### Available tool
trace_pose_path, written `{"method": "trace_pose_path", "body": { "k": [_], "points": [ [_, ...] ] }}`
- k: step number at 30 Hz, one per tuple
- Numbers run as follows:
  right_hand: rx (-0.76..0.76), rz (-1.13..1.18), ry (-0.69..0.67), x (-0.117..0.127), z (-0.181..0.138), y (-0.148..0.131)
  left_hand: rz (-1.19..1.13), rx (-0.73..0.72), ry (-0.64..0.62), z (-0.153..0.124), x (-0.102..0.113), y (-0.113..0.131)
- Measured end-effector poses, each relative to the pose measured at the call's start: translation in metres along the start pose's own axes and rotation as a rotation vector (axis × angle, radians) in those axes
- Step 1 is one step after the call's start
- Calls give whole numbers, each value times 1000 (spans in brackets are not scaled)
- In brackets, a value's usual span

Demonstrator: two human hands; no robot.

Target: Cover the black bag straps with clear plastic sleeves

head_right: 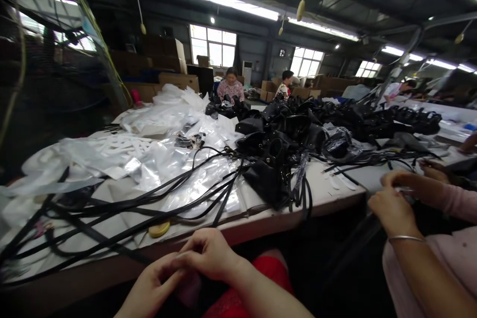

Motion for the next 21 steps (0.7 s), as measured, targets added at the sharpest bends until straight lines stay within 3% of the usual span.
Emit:
{"method": "trace_pose_path", "body": {
  "k": [9, 11, 16, 21],
  "points": [
    [-50, -40, 147, 11, -5, 22, 2, -20, -10, -1, -13, 25],
    [-64, -17, 116, 15, -6, 19, 14, -14, -3, -3, -11, 26],
    [-76, -19, -108, 18, -10, 13, -40, 82, -52, -9, -10, 17],
    [-107, -110, -76, 23, -13, 28, -160, 133, -123, -13, -19, 7]
  ]
}}
Point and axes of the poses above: each hand's wrist, its own z-axis towards the middle knuckle, its own x-axis out of the back of the hand, y = z × x, the point moved 6 cm from there along z, towards the middle knuckle, and after that the axes turned 6 degrees about z, right-handed, at the moved point
